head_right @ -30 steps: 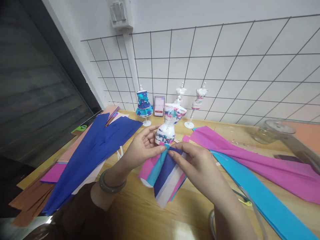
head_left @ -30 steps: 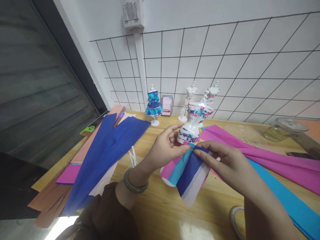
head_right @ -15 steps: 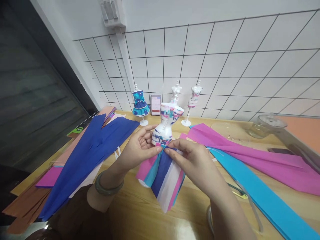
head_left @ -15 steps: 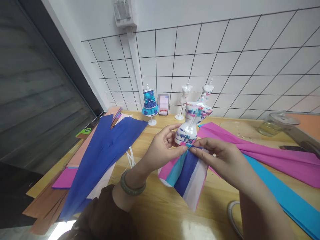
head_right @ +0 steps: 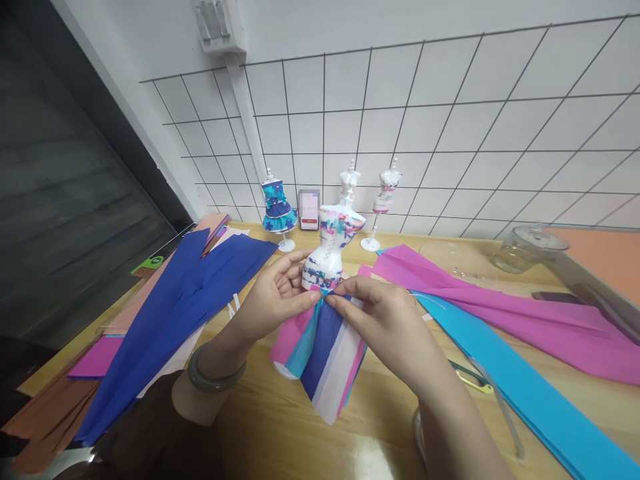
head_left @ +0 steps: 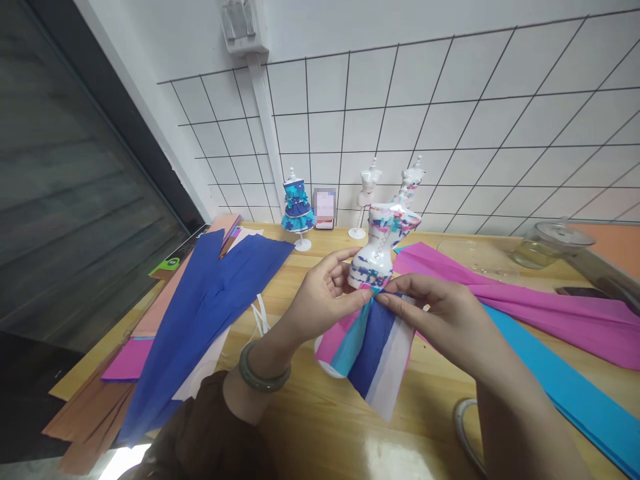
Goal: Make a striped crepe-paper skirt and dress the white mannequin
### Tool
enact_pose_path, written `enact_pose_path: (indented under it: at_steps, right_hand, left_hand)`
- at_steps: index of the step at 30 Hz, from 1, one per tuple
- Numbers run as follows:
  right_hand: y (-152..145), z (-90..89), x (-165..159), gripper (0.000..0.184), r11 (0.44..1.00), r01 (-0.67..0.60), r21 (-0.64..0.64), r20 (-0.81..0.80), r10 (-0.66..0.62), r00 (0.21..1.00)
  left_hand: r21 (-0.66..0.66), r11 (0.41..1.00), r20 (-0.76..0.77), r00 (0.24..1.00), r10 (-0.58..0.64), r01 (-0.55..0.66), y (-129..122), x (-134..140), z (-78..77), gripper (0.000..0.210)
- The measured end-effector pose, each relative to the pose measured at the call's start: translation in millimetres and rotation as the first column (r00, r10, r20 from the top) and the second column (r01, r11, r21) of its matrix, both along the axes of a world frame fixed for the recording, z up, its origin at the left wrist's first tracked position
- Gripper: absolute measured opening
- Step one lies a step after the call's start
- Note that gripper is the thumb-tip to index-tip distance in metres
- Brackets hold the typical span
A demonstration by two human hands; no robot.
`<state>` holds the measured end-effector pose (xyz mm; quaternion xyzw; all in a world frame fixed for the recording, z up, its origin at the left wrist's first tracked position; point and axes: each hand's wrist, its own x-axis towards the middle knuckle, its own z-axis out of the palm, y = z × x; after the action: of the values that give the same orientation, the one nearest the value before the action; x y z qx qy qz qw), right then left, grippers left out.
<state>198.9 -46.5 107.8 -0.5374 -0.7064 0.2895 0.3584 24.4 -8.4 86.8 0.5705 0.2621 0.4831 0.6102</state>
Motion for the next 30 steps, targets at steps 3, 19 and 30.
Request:
enact_pose_path:
  at_steps: [3, 19, 30]
  right_hand:
    - [-0.6, -1.5, -0.8, 0.030, 1.000, 0.024, 0.007, 0.020, -0.024, 0.999]
    - [-0.6, -1.6, -1.5, 0.027, 1.000, 0.017, 0.013, 0.090, -0.018, 0.996]
    - [-0.1, -1.4, 3.1, 0.028, 0.999, -0.021, 0.026, 0.116, 0.018, 0.993]
  left_hand:
    - [0.012, 1.000, 0.018, 1.000, -0.018, 0.018, 0.5, 0.2, -2.2, 0.060]
    - [-0.019, 0.996, 0.020, 0.996, 0.086, -0.085, -4.1, 10.6, -1.8, 0.054]
    - [0.130, 0.986, -0.111, 0.987, 0.119, -0.104, -2.3, 6.4, -4.9, 0.057]
